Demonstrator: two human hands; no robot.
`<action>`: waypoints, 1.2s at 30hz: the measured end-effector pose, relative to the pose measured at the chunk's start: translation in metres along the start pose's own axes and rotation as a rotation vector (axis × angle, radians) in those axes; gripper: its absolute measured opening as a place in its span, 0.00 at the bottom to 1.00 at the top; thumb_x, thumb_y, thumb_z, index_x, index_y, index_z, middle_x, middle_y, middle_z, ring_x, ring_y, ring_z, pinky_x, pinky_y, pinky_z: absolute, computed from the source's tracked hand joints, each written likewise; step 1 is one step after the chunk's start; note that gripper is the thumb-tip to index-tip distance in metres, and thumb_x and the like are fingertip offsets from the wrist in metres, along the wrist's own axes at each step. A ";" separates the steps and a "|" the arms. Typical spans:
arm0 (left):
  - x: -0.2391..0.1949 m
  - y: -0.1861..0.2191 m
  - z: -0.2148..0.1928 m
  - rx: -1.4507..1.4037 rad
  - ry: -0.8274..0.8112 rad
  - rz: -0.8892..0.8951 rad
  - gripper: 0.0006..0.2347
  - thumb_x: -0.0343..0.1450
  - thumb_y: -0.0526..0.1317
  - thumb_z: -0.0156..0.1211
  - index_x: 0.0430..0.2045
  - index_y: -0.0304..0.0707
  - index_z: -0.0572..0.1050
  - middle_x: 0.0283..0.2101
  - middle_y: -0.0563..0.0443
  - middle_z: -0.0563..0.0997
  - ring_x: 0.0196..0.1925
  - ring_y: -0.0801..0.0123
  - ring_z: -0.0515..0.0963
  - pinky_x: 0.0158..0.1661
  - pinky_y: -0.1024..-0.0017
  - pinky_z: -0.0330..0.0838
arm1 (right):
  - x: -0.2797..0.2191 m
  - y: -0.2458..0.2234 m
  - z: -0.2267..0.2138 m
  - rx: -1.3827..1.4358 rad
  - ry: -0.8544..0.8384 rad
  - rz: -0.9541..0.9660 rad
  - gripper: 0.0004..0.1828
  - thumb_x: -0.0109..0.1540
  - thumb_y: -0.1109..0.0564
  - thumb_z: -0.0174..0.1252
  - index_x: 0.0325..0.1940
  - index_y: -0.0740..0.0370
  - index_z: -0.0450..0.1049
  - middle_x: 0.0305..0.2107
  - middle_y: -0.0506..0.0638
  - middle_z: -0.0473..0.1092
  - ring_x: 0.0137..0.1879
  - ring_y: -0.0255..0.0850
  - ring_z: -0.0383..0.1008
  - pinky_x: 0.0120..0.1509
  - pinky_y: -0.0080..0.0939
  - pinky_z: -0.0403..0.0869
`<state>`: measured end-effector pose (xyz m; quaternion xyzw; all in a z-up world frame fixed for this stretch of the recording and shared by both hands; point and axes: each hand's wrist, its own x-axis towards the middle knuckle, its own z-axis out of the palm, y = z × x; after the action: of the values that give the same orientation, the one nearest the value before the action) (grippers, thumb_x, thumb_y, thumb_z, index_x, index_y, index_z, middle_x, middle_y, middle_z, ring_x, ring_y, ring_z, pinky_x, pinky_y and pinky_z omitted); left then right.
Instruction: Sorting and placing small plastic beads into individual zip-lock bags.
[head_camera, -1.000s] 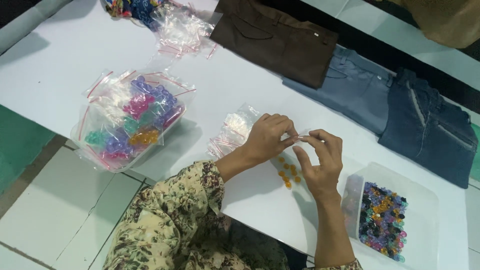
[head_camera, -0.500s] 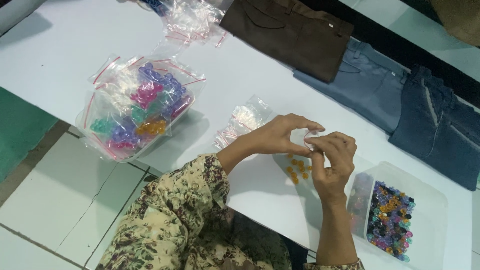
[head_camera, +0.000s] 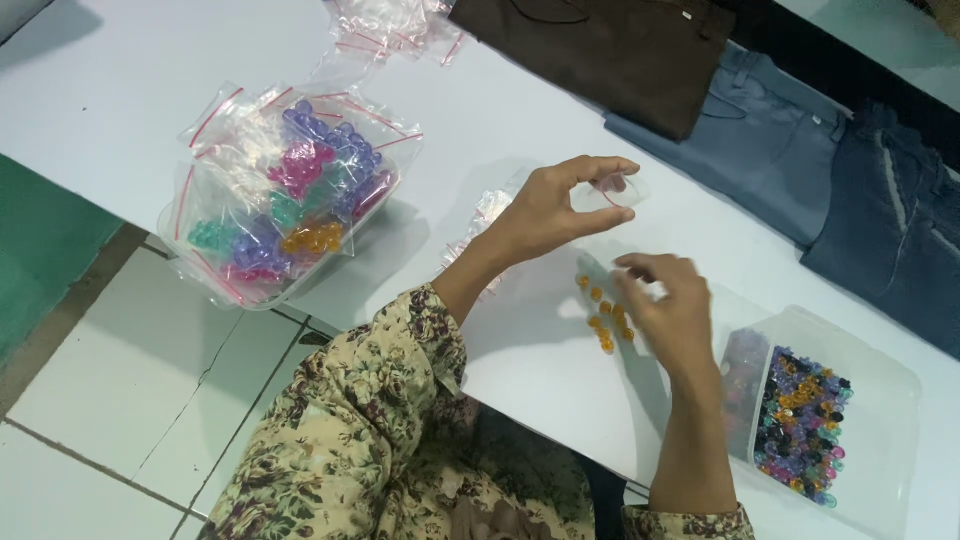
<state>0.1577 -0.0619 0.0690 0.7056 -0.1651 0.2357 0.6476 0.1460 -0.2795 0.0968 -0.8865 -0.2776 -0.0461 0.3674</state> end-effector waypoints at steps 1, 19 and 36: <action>-0.001 0.000 0.002 -0.002 -0.002 -0.001 0.22 0.69 0.43 0.74 0.56 0.44 0.75 0.45 0.50 0.85 0.50 0.70 0.83 0.58 0.70 0.73 | 0.000 -0.004 0.002 -0.001 0.001 0.003 0.09 0.61 0.62 0.67 0.45 0.60 0.83 0.32 0.59 0.77 0.43 0.57 0.76 0.53 0.52 0.73; -0.008 -0.014 0.021 0.369 -0.336 -0.159 0.26 0.66 0.52 0.73 0.56 0.43 0.75 0.42 0.50 0.86 0.51 0.60 0.84 0.61 0.49 0.65 | -0.001 0.013 -0.008 -0.028 0.184 -0.038 0.08 0.63 0.64 0.71 0.46 0.59 0.83 0.35 0.52 0.76 0.43 0.43 0.75 0.53 0.40 0.71; -0.003 -0.017 0.007 0.207 -0.114 0.018 0.23 0.68 0.47 0.73 0.56 0.40 0.74 0.42 0.44 0.85 0.48 0.57 0.85 0.49 0.61 0.74 | -0.004 0.028 0.024 0.019 -0.091 -0.061 0.14 0.60 0.65 0.63 0.50 0.64 0.80 0.43 0.64 0.74 0.47 0.62 0.77 0.50 0.55 0.74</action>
<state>0.1654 -0.0675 0.0528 0.7794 -0.1828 0.2167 0.5587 0.1541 -0.2811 0.0607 -0.8752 -0.3215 -0.0144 0.3611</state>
